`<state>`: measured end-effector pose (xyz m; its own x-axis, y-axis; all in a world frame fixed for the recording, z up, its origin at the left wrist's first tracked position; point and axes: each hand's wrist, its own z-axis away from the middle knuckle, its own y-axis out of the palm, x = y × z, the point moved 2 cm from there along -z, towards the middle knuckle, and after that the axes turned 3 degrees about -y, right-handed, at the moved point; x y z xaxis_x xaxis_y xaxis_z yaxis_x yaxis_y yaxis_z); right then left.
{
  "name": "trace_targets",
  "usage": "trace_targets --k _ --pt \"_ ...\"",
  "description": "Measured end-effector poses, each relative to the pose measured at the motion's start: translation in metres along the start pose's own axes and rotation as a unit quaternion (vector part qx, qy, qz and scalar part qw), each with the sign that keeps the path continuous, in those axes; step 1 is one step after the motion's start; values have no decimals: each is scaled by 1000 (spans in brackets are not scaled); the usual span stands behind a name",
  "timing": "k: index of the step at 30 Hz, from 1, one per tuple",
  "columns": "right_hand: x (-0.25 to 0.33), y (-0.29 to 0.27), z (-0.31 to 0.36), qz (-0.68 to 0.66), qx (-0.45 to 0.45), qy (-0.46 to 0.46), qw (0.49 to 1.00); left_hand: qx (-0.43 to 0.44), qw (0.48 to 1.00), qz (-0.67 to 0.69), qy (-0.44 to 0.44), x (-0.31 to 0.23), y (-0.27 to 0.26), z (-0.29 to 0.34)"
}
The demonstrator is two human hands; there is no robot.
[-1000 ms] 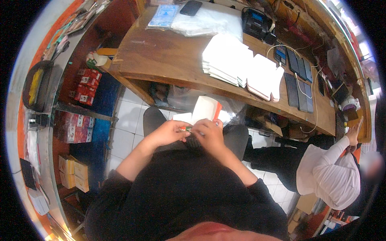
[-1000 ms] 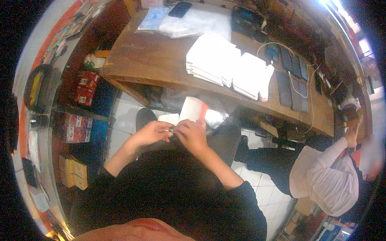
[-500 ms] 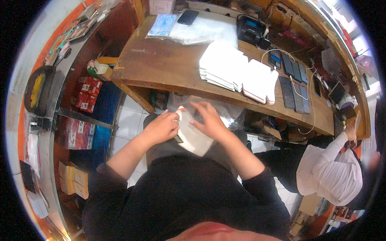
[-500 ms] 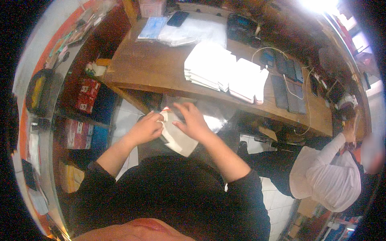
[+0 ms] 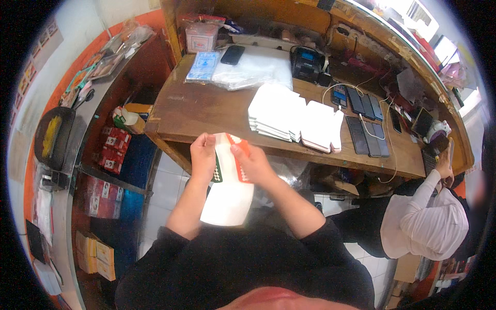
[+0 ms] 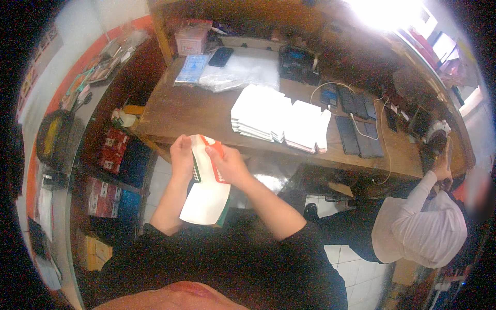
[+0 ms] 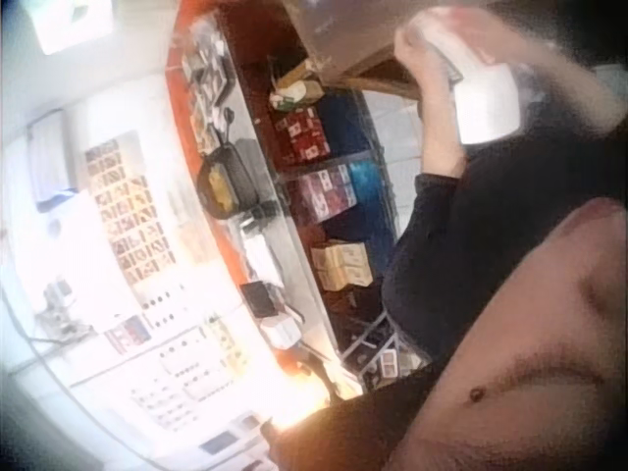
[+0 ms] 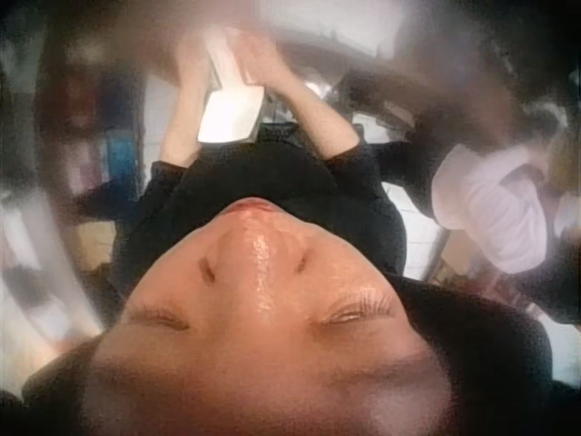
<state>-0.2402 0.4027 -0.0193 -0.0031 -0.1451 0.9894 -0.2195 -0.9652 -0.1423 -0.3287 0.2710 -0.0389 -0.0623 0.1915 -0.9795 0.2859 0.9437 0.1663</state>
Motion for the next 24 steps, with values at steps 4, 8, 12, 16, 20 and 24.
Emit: trace_targets --k 4,8,12,16,20,24 --pt "0 2 9 16 -64 8 998 -41 977 -184 104 -16 1 -4" --pt "-9 -2 14 87 -19 43 995 -109 987 -31 111 -38 22 -3" --pt "-17 -14 2 38 -117 29 992 -12 984 -169 -48 -12 8 -1" --pt "-23 5 6 3 -184 -78 980 -27 991 -130 -1 3 -6 -9" --pt "-24 12 6 -77 -232 -141 959 31 992 -30 -117 28 -1 2" --pt "-6 1 1 -39 -174 -124 976 -10 996 -87 -13 10 1 15"
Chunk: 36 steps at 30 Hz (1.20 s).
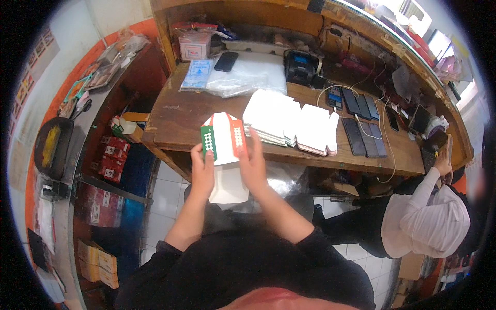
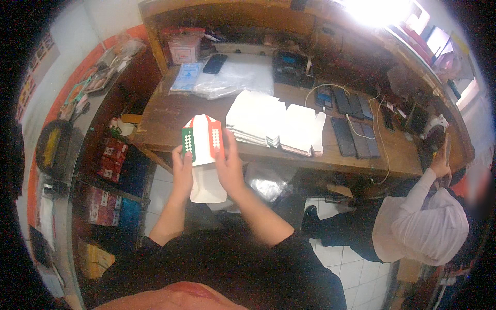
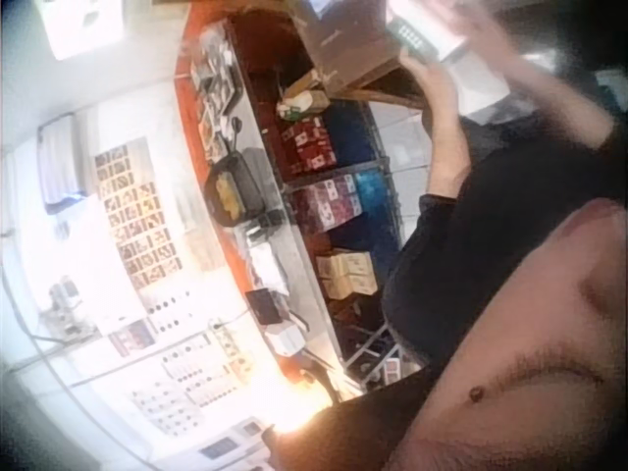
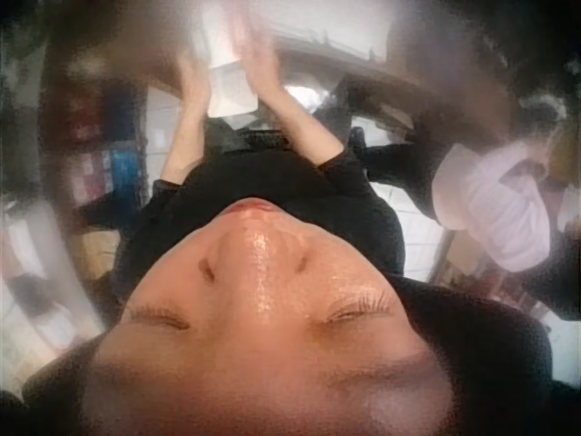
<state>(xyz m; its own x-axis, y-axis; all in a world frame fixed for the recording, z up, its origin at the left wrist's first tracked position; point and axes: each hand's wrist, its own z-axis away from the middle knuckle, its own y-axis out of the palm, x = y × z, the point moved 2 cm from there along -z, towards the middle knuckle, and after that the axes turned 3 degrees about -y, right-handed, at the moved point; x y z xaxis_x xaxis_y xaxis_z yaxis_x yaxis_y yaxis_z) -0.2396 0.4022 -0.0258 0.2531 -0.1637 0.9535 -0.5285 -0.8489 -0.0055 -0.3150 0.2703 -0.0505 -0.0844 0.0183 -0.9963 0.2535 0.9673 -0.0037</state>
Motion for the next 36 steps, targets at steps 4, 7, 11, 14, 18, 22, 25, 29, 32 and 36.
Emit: trace_targets --k 4,7,11,14,18,22,25,29,32,36 --pt "2 -8 0 323 144 -151 923 37 997 -65 34 -6 -20 -9" --pt "-9 -15 -2 308 191 -62 930 52 944 -305 119 -29 -21 8" --pt "4 -11 1 285 179 -3 942 98 940 -281 170 -17 -35 6" --pt "-17 3 9 -22 103 53 993 72 987 -78 123 -7 -44 -1" --pt "-48 13 32 -140 314 146 928 34 997 59 46 4 -52 0" --pt "-45 30 35 -193 254 79 944 -25 991 103 76 10 -47 -6" --pt "-26 40 -19 -107 41 -136 984 -62 988 116 81 -9 -51 -13" --pt "4 60 -92 341 -18 -171 924 -68 993 81 58 -7 -72 -7" --pt "-17 66 -112 501 51 -63 862 -61 995 73 33 2 -76 -6" --pt "-19 60 -107 546 69 -86 830 -70 995 74 10 12 -82 3"
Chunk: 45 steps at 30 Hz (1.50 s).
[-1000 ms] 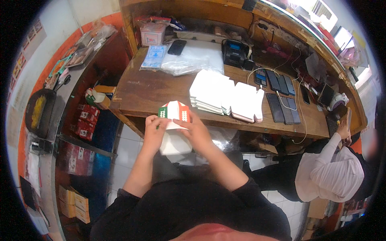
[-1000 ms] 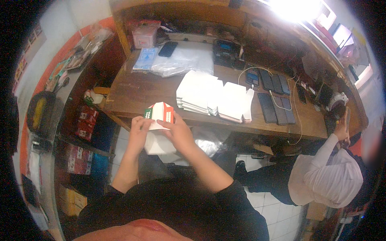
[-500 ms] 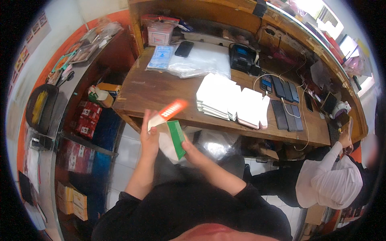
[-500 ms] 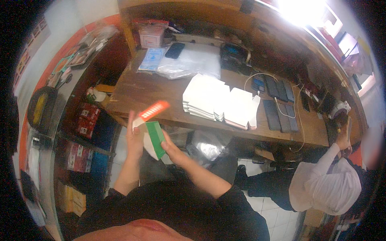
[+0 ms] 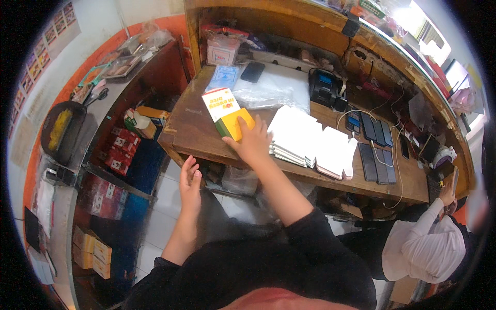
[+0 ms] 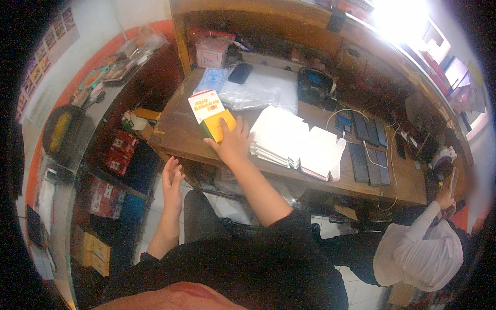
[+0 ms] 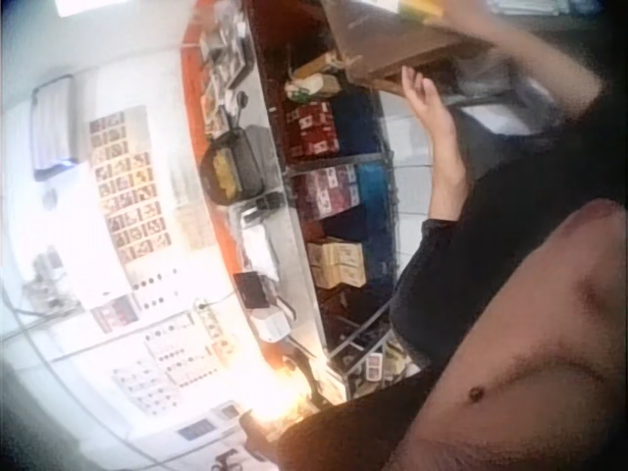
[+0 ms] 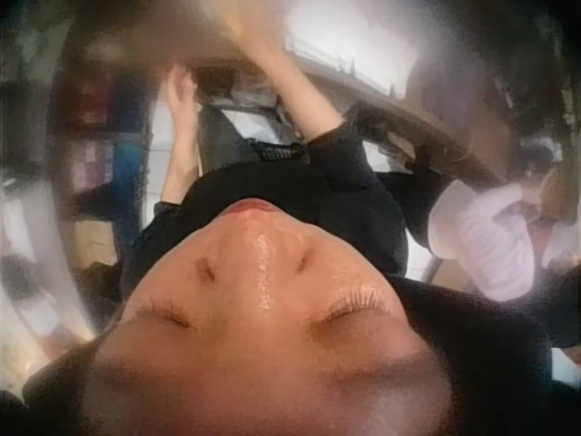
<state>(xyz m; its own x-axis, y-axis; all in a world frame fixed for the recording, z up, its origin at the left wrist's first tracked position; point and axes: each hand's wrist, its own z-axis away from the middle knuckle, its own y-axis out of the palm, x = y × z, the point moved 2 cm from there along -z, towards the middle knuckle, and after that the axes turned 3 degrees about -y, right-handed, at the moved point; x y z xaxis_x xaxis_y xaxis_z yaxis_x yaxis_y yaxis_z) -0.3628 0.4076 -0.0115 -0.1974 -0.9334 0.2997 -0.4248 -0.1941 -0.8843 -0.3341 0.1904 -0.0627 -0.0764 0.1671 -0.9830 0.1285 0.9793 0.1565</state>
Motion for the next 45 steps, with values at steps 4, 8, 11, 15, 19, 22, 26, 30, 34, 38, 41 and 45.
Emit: trace_targets --k 4,8,11,15,19,22,26,30,34,38,41,45 --pt "-49 -32 6 -26 12 -4 1000 -19 999 -36 -13 1 -10 4" --pt "-123 -41 32 100 113 -10 988 2 1000 -21 -20 8 -7 1" --pt "-136 -56 34 97 178 -53 978 20 999 -8 -24 13 2 0" --pt "-155 -61 24 38 146 -100 984 50 998 -7 -24 8 17 1" --pt "-162 -48 20 82 121 -104 984 61 998 -7 -12 7 19 4" --pt "-164 -51 26 61 44 -101 992 62 998 -15 -5 6 18 6" --pt "-163 -89 30 -59 -183 -29 981 62 998 -16 -9 0 18 8" --pt "-100 -173 57 -106 -280 -97 949 37 984 -127 123 -7 16 21" --pt "-46 -200 125 -162 77 -131 975 90 920 -235 301 -63 51 52" --pt "-28 -154 165 -184 167 -107 963 295 916 -234 137 -27 60 61" --pt "-32 -111 171 -191 163 -45 967 232 936 -258 64 4 52 66" --pt "-39 -68 185 -221 80 -17 972 206 920 -325 -76 10 55 65"
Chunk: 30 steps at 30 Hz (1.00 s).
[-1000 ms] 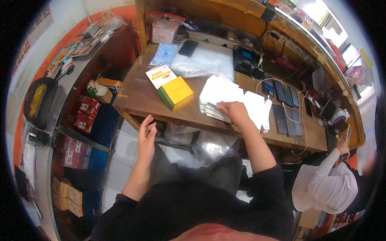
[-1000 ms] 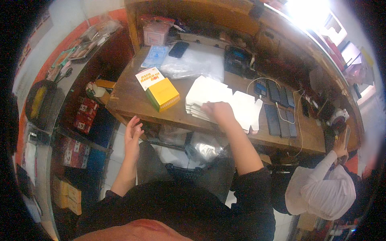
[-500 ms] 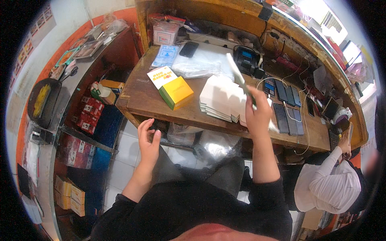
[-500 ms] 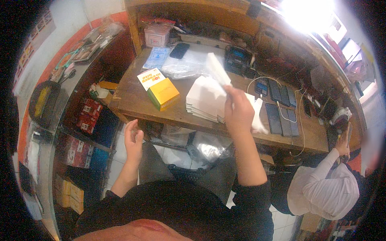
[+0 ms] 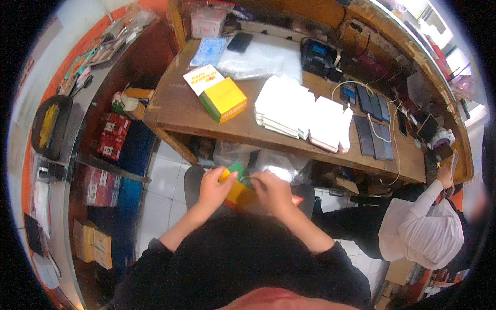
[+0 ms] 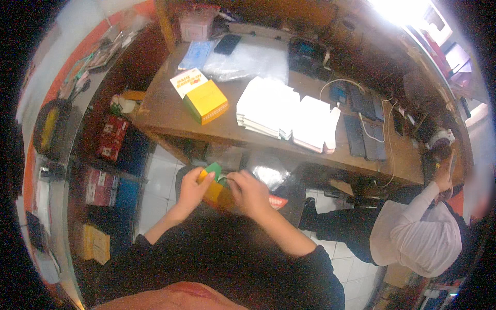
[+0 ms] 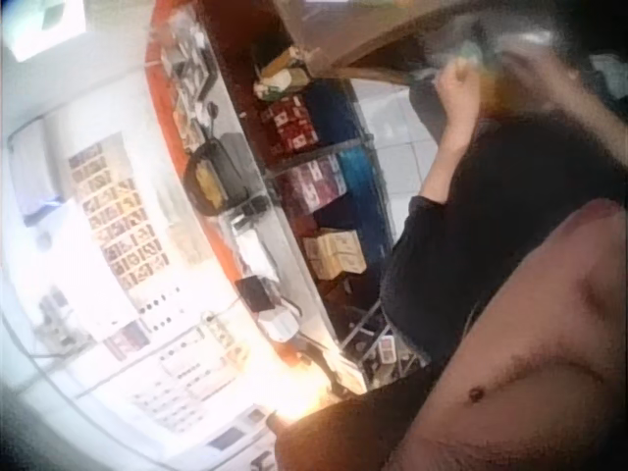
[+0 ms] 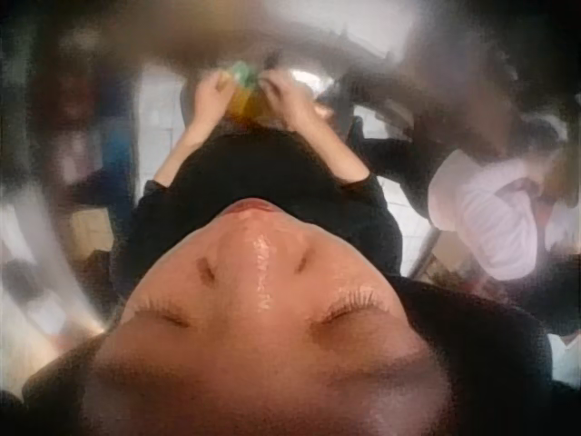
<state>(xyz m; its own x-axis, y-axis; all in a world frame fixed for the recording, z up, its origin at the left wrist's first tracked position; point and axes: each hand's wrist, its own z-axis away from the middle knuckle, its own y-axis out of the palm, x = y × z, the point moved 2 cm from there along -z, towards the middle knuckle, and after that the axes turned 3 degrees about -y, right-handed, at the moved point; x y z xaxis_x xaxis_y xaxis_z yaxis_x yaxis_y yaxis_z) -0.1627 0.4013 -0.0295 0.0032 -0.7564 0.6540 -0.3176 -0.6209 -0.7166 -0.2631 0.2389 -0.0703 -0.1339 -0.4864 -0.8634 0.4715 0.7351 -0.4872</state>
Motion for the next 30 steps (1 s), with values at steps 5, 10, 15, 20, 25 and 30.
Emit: trace_targets --k 5,10,15,20,25,30 --pt "-19 18 0 -107 -84 -120 983 66 989 126 35 7 5 -6" --pt "-25 18 2 -139 -77 -152 976 191 969 144 66 3 7 -3" --pt "-25 21 5 -124 -86 -145 978 206 960 181 61 1 9 -2" --pt "-35 32 6 -150 -31 -61 986 183 974 44 125 -5 11 3" --pt "-38 40 9 -191 3 -6 982 235 969 24 77 3 11 -1" --pt "-38 41 7 -316 96 124 936 288 956 -18 45 7 13 2"
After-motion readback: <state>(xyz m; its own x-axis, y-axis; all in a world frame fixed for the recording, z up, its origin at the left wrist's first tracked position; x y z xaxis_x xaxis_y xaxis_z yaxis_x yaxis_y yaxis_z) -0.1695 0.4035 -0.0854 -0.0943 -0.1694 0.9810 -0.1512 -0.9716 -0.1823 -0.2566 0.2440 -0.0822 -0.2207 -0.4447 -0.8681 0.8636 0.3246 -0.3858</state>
